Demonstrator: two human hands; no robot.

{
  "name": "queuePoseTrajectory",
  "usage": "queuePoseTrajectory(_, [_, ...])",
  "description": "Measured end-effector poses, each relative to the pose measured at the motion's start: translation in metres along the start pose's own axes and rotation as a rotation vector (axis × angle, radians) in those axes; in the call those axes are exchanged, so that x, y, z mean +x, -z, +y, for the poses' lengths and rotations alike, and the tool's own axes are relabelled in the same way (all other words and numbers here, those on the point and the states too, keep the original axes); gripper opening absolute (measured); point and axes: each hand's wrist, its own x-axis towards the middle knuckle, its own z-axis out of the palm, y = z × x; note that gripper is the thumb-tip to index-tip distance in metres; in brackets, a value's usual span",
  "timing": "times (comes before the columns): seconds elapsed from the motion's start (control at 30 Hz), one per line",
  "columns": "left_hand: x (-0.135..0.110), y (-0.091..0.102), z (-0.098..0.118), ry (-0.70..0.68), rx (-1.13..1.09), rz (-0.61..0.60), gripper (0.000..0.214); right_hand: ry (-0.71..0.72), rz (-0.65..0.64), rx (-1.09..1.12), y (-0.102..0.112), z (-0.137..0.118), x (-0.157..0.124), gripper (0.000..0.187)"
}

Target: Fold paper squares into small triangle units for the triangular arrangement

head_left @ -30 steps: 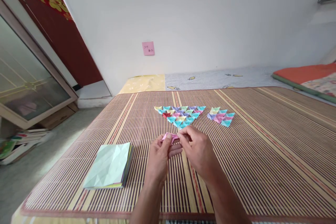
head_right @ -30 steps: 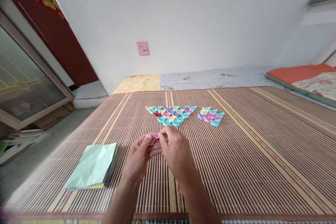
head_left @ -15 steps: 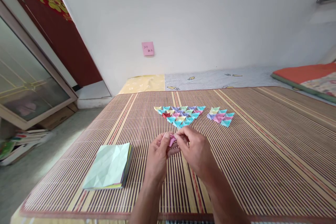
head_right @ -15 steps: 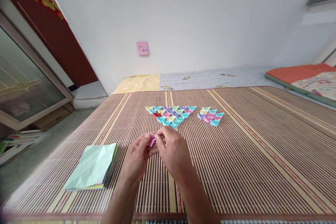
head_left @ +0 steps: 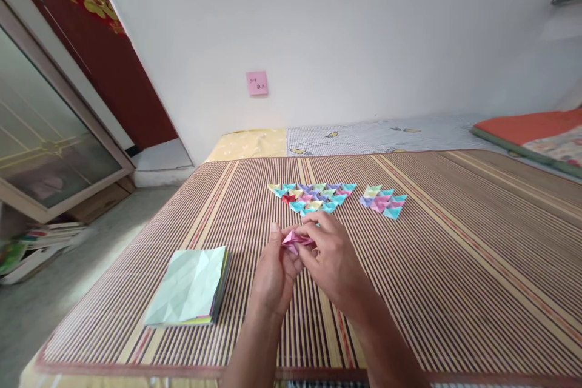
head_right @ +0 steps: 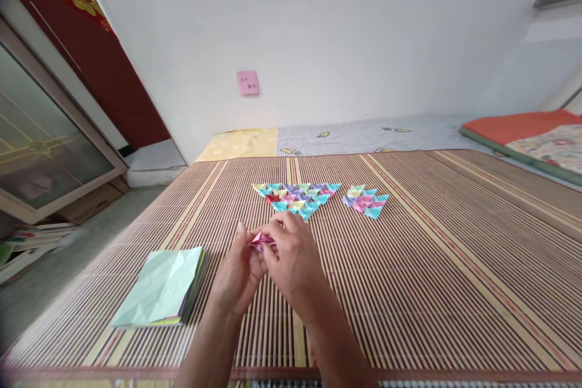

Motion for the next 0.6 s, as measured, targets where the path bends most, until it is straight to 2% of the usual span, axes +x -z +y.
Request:
queuePoseTrajectory(0.37, [0.0004, -0.0032, -0.0034, -0.03, -0.004, 0.0, 0.047, 0.049, -0.055, -0.14, -0.0071, 0.0009, -0.0014, 0.017])
queuePoseTrajectory(0.47, [0.0006, -0.001, -0.0023, -0.005, 0.021, 0.062, 0.05, 0.064, -0.065, -0.205, -0.0055, -0.0012, -0.0016, 0.014])
queuePoseTrajectory(0.6, [0.0001, -0.0012, 0.0, -0.054, -0.005, 0.152, 0.042, 0.095, -0.057, -0.251, -0.0035, -0.0048, -0.0009, 0.012])
